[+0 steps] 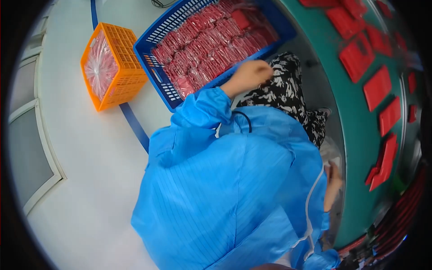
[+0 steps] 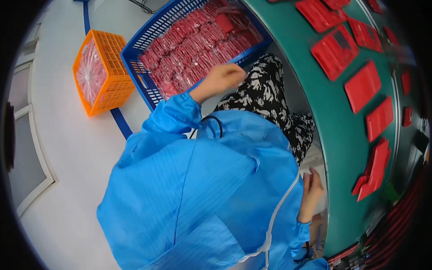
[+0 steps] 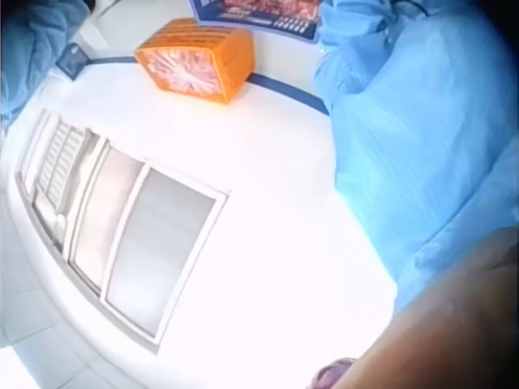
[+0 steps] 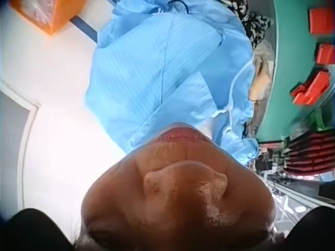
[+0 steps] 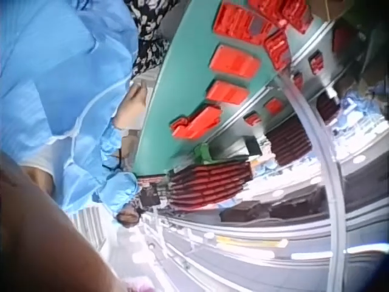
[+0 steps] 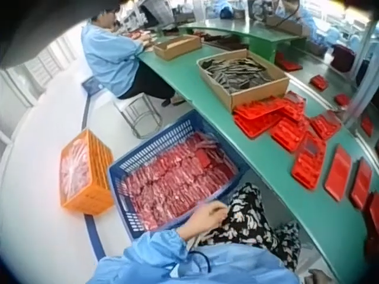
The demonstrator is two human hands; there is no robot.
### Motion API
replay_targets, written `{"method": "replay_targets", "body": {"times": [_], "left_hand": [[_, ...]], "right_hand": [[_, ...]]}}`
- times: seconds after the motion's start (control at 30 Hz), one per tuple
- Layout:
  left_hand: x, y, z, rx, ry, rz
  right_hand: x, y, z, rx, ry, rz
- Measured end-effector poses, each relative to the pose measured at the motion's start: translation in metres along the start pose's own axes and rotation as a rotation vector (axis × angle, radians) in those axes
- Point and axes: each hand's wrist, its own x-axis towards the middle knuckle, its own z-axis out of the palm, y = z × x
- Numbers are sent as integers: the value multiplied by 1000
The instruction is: The person assembles small electronic devices by hand, placing black components from plastic packaging into red plastic housings on a production line.
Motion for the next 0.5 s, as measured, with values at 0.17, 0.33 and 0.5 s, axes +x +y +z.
{"method": "replay_targets", "body": {"times": [0.17,0.33,0.5], "left_hand": [[67,-125,-94,37,504,-219],[171,-173,-126,446,680,-316],[285,-174,-144,310,752,-539]], "right_hand": [[90,-162,-35,-103,285,-816],[119,-155,-32,-241,288,-630],[113,-145,-26,-295,281,-624]]}}
